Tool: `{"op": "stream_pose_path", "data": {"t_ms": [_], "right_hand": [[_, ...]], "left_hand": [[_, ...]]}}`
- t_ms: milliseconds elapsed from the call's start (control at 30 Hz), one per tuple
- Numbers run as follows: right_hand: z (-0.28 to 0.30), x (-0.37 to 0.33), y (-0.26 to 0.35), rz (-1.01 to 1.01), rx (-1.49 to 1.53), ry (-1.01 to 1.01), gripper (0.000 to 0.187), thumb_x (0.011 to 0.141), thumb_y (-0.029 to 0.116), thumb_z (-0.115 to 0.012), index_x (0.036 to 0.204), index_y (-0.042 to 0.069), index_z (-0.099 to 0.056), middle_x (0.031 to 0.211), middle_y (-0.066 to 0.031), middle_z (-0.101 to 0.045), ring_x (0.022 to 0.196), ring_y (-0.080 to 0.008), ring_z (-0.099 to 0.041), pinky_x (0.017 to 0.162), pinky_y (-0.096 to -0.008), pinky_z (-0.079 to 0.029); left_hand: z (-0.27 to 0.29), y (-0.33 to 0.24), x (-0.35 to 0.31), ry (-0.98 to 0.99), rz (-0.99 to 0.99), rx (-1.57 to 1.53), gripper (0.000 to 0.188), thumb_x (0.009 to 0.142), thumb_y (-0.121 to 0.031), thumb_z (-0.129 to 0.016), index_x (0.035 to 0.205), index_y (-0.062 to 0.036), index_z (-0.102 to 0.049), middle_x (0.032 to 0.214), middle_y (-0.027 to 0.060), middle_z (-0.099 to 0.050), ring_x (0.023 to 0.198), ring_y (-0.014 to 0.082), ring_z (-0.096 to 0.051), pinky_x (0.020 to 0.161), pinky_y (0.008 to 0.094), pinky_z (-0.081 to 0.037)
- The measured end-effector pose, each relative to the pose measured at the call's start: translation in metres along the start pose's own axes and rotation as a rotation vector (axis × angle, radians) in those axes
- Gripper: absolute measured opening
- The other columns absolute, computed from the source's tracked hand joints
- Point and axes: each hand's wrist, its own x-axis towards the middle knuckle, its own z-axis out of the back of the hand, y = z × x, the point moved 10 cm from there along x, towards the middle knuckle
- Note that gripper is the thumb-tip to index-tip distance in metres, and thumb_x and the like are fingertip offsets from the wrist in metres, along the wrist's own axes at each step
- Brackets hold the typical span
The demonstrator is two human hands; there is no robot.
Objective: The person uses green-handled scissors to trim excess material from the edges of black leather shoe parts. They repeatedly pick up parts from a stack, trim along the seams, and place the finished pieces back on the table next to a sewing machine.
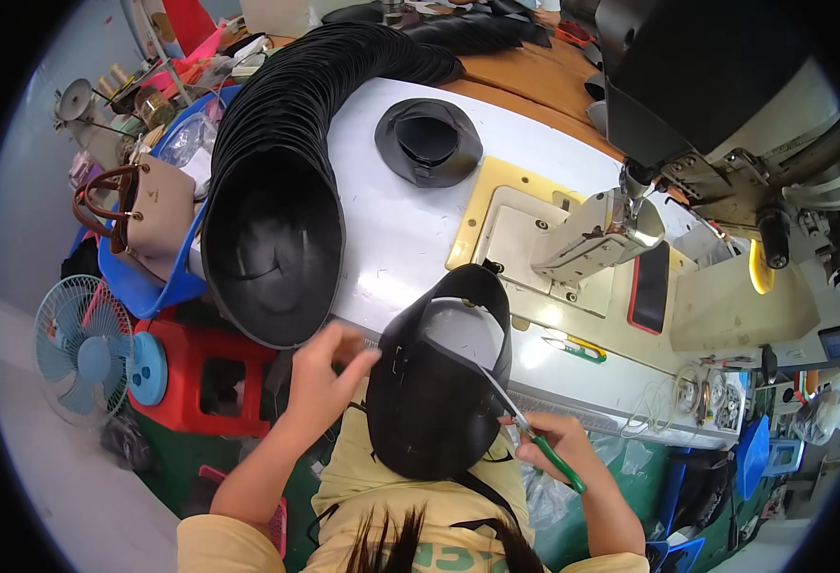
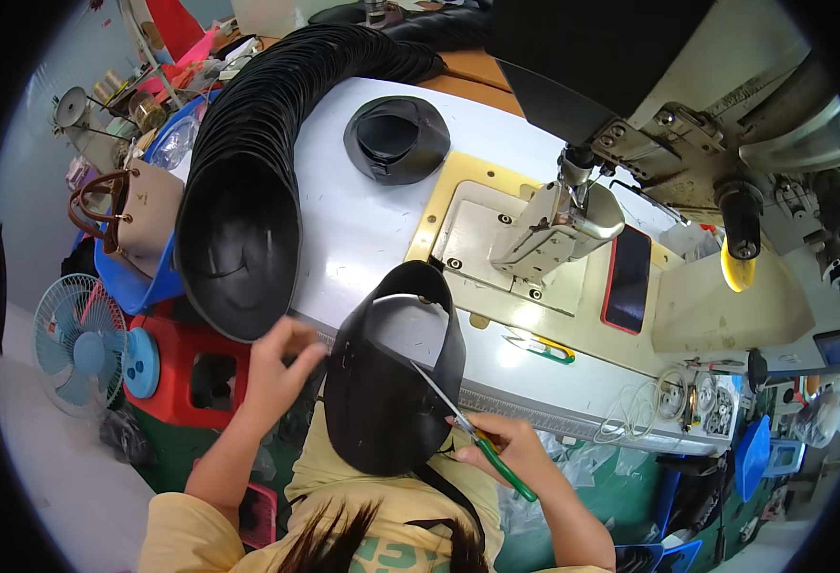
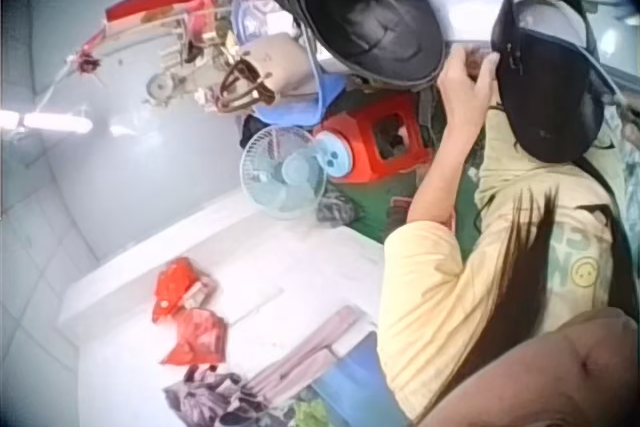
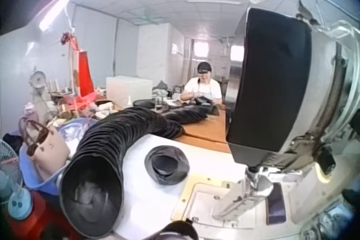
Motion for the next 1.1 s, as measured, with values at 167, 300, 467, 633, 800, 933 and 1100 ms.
{"op": "stream_pose_path", "data": {"t_ms": [167, 300, 467, 633, 800, 933, 1100], "right_hand": [[-0.008, 0.002, 0.002, 0.021, 0.063, 0.125, 0.041, 0.074, 0.019, -0.073, 0.11, 0.005, -0.061, 0.069, 0.0024, -0.047, 0.063, -0.0054, -0.039, 0.057, -0.0199, -0.035], [-0.011, -0.002, 0.008, 0.052, 0.026, 0.133, 0.042, 0.073, 0.018, -0.073, 0.11, 0.004, -0.061, 0.068, 0.0026, -0.045, 0.061, -0.0052, -0.037, 0.055, -0.0195, -0.033], [0.015, -0.016, 0.004, 0.033, 0.029, -0.016, 0.041, 0.074, 0.017, -0.073, 0.11, 0.003, -0.06, 0.068, 0.002, -0.046, 0.061, -0.0048, -0.037, 0.054, -0.0195, -0.033], [0.016, -0.018, -0.01, 0.004, 0.031, -0.08, 0.04, 0.074, 0.015, -0.072, 0.109, 0.003, -0.061, 0.067, 0.0012, -0.05, 0.06, -0.0038, -0.039, 0.053, -0.0186, -0.033], [0.013, -0.014, -0.01, -0.03, -0.088, -0.05, 0.039, 0.075, 0.014, -0.068, 0.109, -0.002, -0.059, 0.068, 0.0003, -0.052, 0.064, -0.0067, -0.046, 0.06, -0.0213, -0.039], [0.012, -0.012, -0.005, -0.019, -0.064, -0.044, 0.041, 0.075, 0.016, -0.069, 0.11, -0.002, -0.058, 0.068, 0.0003, -0.052, 0.064, -0.0063, -0.046, 0.06, -0.0208, -0.038], [0.006, -0.011, 0.003, 0.043, 0.167, -0.029, 0.05, 0.075, 0.029, -0.07, 0.111, -0.003, -0.057, 0.069, 0.0001, -0.052, 0.064, -0.0067, -0.046, 0.058, -0.0206, -0.038]], "left_hand": [[-0.078, 0.093, -0.086, 0.477, 0.592, -0.835, 0.036, 0.09, -0.025, -0.049, 0.115, 0.0014, -0.052, 0.108, 0.0113, -0.06, 0.102, 0.0174, -0.055, 0.09, 0.0322, -0.042], [-0.072, 0.071, -0.075, 0.396, 0.85, -1.534, 0.045, 0.085, -0.022, -0.057, 0.121, 0.0016, -0.045, 0.116, 0.0159, -0.055, 0.103, 0.0276, -0.057, 0.092, 0.0409, -0.045], [-0.061, 0.022, -0.045, 0.619, 0.694, -1.198, 0.052, 0.073, 0.004, -0.063, 0.122, 0.0002, -0.045, 0.113, 0.013, -0.056, 0.101, 0.0224, -0.057, 0.088, 0.0357, -0.047], [-0.065, 0.008, -0.043, 0.703, 0.509, -1.109, 0.053, 0.072, 0.003, -0.064, 0.121, -0.0002, -0.046, 0.114, 0.0126, -0.056, 0.102, 0.0224, -0.057, 0.087, 0.0357, -0.047], [-0.052, 0.018, -0.05, 0.649, 0.66, -1.224, 0.053, 0.074, -0.004, -0.066, 0.122, -0.0008, -0.045, 0.114, 0.0109, -0.055, 0.102, 0.0199, -0.055, 0.086, 0.0343, -0.046], [-0.04, 0.001, -0.033, 0.531, 0.532, -0.988, 0.055, 0.072, -0.001, -0.067, 0.122, -0.0006, -0.044, 0.112, 0.0109, -0.056, 0.1, 0.0194, -0.056, 0.086, 0.0334, -0.046], [-0.031, -0.014, -0.018, 0.429, 0.444, -0.98, 0.057, 0.069, 0.001, -0.067, 0.121, -0.0004, -0.043, 0.109, 0.0109, -0.056, 0.099, 0.0195, -0.056, 0.085, 0.0332, -0.046]]}}
